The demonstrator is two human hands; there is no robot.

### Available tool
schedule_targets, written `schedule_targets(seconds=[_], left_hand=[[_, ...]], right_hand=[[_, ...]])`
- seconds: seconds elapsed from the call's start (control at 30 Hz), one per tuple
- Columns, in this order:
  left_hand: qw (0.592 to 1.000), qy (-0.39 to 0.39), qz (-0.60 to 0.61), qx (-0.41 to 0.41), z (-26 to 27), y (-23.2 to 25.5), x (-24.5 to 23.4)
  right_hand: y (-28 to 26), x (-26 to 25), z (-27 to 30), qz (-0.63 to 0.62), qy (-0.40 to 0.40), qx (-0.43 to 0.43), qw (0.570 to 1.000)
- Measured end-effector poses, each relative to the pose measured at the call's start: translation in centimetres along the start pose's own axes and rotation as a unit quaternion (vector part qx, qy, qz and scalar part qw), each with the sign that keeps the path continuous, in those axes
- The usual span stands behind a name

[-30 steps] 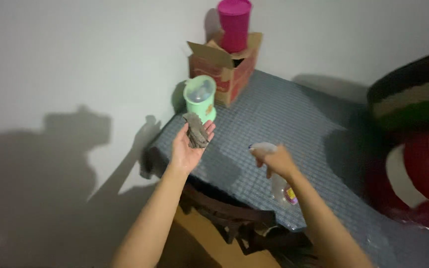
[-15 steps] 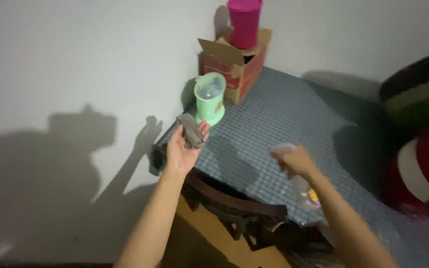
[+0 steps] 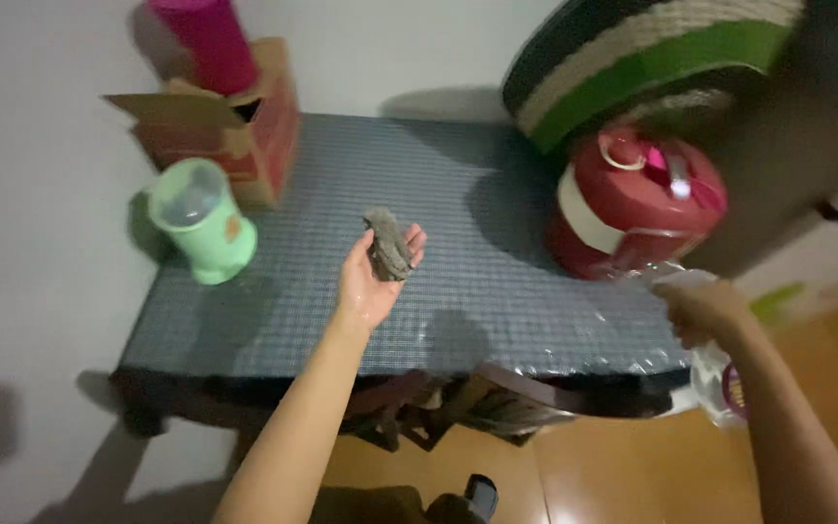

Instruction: Washing a cloth in a sink and using it to wipe down a dining table, including moving chairs to access the surface.

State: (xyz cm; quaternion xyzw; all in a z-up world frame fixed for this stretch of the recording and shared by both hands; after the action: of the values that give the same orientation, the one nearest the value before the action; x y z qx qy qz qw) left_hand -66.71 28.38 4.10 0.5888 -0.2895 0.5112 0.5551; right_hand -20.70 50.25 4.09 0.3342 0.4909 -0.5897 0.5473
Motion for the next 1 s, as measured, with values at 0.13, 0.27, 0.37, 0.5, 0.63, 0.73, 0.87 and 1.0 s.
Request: schedule_targets(seconds=[0.13,0.27,0.37,0.5,0.63,0.73,0.87,1.0], left_hand=[[0.996,-0.053,-0.013,-0.066,-2.9,-5.5,1.8],[0.993,-0.051,-0.004,-0.107,-5.1,-10.3,3.7],[0.988,-0.065,0.006,-0.138,-6.9,-12.9,4.7],[0.990,-0.031,-0.007,-0.141,-6.5,-14.2,6.3],[0.992,0.002,0.002,-0.124,-6.8,-13.9,5.8],[0.991,-0.007,0.062,-0.115,-8.8,-13.6,2.3],[0.995,0.028,0.056,-0.074,-8.2,-10.4,0.9],[0.994,0.060,0.084,-0.022,-6.4,-7.6,-0.3]], right_hand=[[8.5,-2.4,4.1,-0.343,0.119,0.127,0.923],[11.7,-3.1,8.0,-0.317,0.117,0.188,0.922],[11.6,-3.4,10.3,-0.451,0.154,0.255,0.842],[11.6,-4.7,10.2,-0.369,0.183,0.204,0.888],[2.9,-7.5,11.8,-0.370,0.171,0.057,0.911],[-0.4,-7.8,9.3,-0.353,0.192,0.019,0.916],[-3.3,-2.8,-1.3,-0.467,0.155,-0.149,0.857],[-9.3,4.3,-8.2,-0.343,0.109,-0.312,0.879]])
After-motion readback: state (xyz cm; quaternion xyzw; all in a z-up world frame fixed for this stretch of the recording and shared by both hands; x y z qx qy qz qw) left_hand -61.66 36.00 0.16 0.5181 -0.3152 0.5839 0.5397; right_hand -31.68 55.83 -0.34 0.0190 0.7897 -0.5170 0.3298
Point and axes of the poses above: each hand's wrist, its own z-axis away from the middle knuckle, its own x-axis out of the palm, y = z × x, the point moved 6 cm from there along -z, towards the middle knuckle
